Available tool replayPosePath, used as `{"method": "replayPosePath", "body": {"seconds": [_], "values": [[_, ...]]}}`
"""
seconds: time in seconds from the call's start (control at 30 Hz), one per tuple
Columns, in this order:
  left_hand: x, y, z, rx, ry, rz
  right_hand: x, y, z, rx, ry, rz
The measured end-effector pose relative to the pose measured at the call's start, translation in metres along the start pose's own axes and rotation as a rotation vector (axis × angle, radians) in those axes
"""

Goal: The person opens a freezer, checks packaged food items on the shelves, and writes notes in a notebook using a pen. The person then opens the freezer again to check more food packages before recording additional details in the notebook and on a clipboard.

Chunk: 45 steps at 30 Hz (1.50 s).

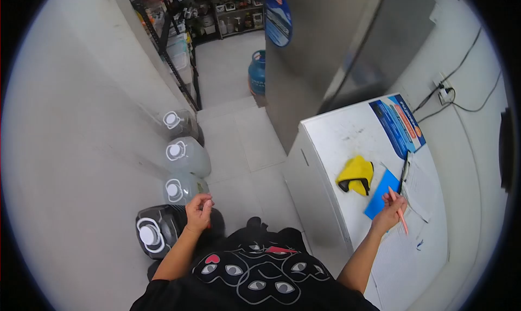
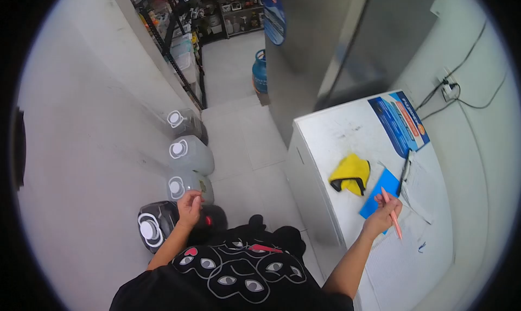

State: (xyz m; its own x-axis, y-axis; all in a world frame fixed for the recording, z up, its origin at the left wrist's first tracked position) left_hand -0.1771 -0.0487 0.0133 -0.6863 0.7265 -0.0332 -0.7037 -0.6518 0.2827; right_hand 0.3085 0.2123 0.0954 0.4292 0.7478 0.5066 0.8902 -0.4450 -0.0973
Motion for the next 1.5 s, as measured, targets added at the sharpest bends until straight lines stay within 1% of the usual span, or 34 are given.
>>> {"method": "replayPosePath", "body": {"seconds": [0.1,0.13,0.23,0.27,0.37,0.47,0.57,0.6,0.7,0.73,0.77,0.83,0.87,0.9,1.07,1.17,1.2,1.23,1.3,1.33,1.37,1.43,1.47,1.5], "values": [[0.044,0.028,0.002,-0.011,-0.017,0.034,-0.008,-0.076,-0.023,0.078,0.093,-0.162],[0.06,0.032,0.002,-0.016,-0.019,0.045,-0.009,-0.098,-0.027,0.122,0.082,-0.192],[0.113,0.033,0.003,0.011,0.049,0.021,-0.004,-0.147,-0.027,0.097,0.079,-0.216],[0.135,0.029,0.009,0.01,-0.005,0.015,0.0,-0.164,-0.027,0.106,0.082,-0.215],[0.217,0.003,0.045,0.029,-0.168,-0.024,0.019,-0.214,-0.038,0.127,0.153,-0.203],[0.306,-0.026,0.092,0.051,-0.308,-0.076,0.043,-0.261,-0.04,0.258,0.29,-0.173],[0.385,-0.055,0.121,0.011,-0.303,-0.072,0.07,-0.309,-0.047,0.3,0.443,-0.165],[0.407,-0.066,0.135,0.021,-0.316,-0.108,0.078,-0.325,-0.05,0.318,0.464,-0.137],[0.463,-0.095,0.171,0.154,-0.401,-0.177,0.096,-0.37,-0.061,0.413,0.556,-0.16],[0.486,-0.104,0.174,0.17,-0.401,-0.241,0.1,-0.383,-0.064,0.366,0.578,-0.142],[0.508,-0.111,0.183,0.18,-0.425,-0.227,0.104,-0.396,-0.068,0.331,0.623,-0.139],[0.55,-0.125,0.202,0.2,-0.466,-0.204,0.109,-0.416,-0.07,0.303,0.638,-0.121],[0.579,-0.135,0.204,0.2,-0.415,-0.262,0.111,-0.423,-0.069,0.292,0.638,-0.112],[0.607,-0.146,0.21,0.132,-0.409,-0.274,0.11,-0.429,-0.069,0.279,0.637,-0.098],[0.747,-0.222,0.252,-0.141,-0.403,-0.402,0.083,-0.448,-0.056,0.131,0.621,0.004],[0.801,-0.274,0.275,-0.298,-0.378,-0.694,0.05,-0.472,-0.059,-0.037,0.555,0.259],[0.814,-0.29,0.28,-0.337,-0.411,-0.819,0.035,-0.476,-0.058,-0.114,0.556,0.325],[0.824,-0.3,0.283,-0.325,-0.466,-0.844,0.021,-0.487,-0.062,-0.139,0.579,0.359],[0.837,-0.314,0.288,-0.299,-0.571,-0.902,-0.012,-0.519,-0.075,-0.346,0.583,0.546],[0.829,-0.309,0.298,-0.285,-0.556,-0.935,-0.029,-0.536,-0.079,-0.431,0.585,0.592],[0.824,-0.315,0.301,-0.433,-0.512,-1.062,-0.044,-0.555,-0.081,-0.452,0.556,0.637],[0.826,-0.319,0.303,-0.399,-0.441,-1.146,-0.071,-0.594,-0.086,-0.481,0.49,0.707],[0.825,-0.324,0.301,-0.44,-0.44,-1.166,-0.081,-0.61,-0.089,-0.454,0.467,0.634],[0.825,-0.332,0.299,-0.484,-0.447,-1.184,-0.091,-0.626,-0.097,-0.507,0.454,0.655]]}}
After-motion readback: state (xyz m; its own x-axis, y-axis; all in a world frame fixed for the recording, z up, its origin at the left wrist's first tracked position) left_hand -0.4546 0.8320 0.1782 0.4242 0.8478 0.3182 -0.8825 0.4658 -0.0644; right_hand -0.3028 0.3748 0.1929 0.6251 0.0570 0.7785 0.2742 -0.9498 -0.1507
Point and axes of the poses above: each hand's wrist, its own x-axis towards the middle knuckle, its own y-axis out of the back of the hand, z = x × y, the point moved 6 cm from there along x, towards the middle knuckle, and after that the axes turned 12 degrees about y, right-handed, at the moved point
